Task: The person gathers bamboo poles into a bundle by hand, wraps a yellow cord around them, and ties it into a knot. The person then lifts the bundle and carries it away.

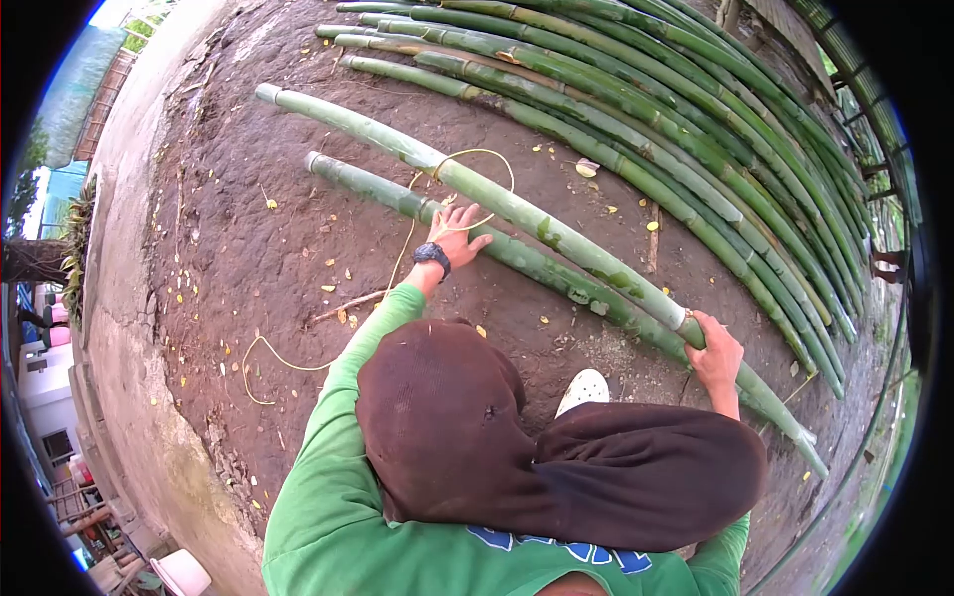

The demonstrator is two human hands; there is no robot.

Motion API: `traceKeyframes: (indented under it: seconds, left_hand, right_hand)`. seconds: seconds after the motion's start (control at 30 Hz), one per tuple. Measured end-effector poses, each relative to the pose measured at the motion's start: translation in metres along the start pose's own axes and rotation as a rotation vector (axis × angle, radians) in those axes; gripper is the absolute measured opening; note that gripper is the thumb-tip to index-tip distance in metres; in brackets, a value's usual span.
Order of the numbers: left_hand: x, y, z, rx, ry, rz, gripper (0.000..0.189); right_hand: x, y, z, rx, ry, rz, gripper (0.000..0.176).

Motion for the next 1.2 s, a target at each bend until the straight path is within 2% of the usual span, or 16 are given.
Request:
traceKeyframes:
  seconds: [0.27, 0.3, 0.4, 0.43, 0.47, 0.53, 0.6, 0.67, 0.7, 0.8, 0.9, 0.93, 0.97, 1.0, 1.07, 1.2]
  left_hand:
    - [0.002, -0.017, -0.003, -0.127, -0.070, 0.091, 0.085]
    - [0.004, -0.020, -0.003, -0.001, 0.045, 0.193, 0.084]
    - [0.003, -0.011, 0.002, -0.045, 0.087, 0.163, 0.080]
    - [-0.001, -0.014, 0.012, -0.461, 0.105, 0.000, 0.077]
    - [0.005, -0.004, 0.012, -0.463, 0.101, 0.007, 0.077]
    - [0.025, 0.039, 0.015, -0.346, -0.123, 0.171, 0.074]
    - [0.026, 0.064, 0.037, -0.440, 0.132, 0.319, 0.067]
    - [0.038, 0.081, 0.033, -0.629, 0.260, 0.320, 0.062]
    - [0.048, 0.086, 0.024, -0.653, 0.238, 0.348, 0.060]
    - [0.062, 0.081, -0.002, -0.781, 0.279, 0.164, 0.049]
    - [0.053, 0.065, -0.010, -0.386, 0.233, 0.219, 0.035]
    - [0.049, 0.059, -0.013, -0.284, 0.091, 0.180, 0.036]
    - [0.045, 0.052, -0.017, -0.170, 0.060, 0.173, 0.044]
    - [0.032, 0.044, -0.013, -0.068, -0.077, 0.175, 0.060]
    - [0.031, 0.032, -0.019, -0.036, -0.305, 0.179, 0.078]
    - [0.017, 0.008, -0.010, -0.104, -0.416, 0.211, 0.085]
  right_hand:
    - [0.011, 0.035, 0.026, -0.018, -0.059, 0.001, 0.052]
    - [0.011, 0.038, 0.028, -0.042, -0.067, 0.008, 0.051]
    - [0.018, 0.055, 0.040, -0.099, -0.062, 0.044, 0.051]
    - [0.020, 0.058, 0.044, -0.102, -0.062, 0.027, 0.051]
    - [0.021, 0.058, 0.048, -0.101, -0.063, 0.007, 0.050]
    - [0.029, 0.062, 0.057, -0.108, -0.059, 0.016, 0.048]
    - [0.038, 0.067, 0.072, -0.112, -0.077, -0.034, 0.048]
    - [0.052, 0.070, 0.091, -0.124, -0.088, -0.023, 0.047]
    - [0.062, 0.072, 0.106, -0.158, -0.099, -0.008, 0.046]
    - [0.089, 0.073, 0.149, -0.193, -0.087, 0.019, 0.049]
    - [0.099, 0.082, 0.158, -0.221, -0.135, 0.114, 0.055]
    - [0.102, 0.085, 0.159, -0.265, -0.088, 0.130, 0.056]
    - [0.104, 0.087, 0.162, -0.267, -0.076, 0.150, 0.055]
    - [0.105, 0.089, 0.165, -0.244, -0.059, 0.125, 0.054]
    - [0.106, 0.090, 0.160, -0.225, -0.067, 0.144, 0.050]
    - [0.121, 0.089, 0.152, -0.260, 0.011, 0.235, 0.056]
Point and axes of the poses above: each hand's wrist, its own y-axis away from the middle knuckle, its own z-axis out of the palm, x = y × z, the point moved 3 cm from there along -y, towards the middle knuckle, and after that the axes turned 4 degrees about -y, right-handed, at the moved point
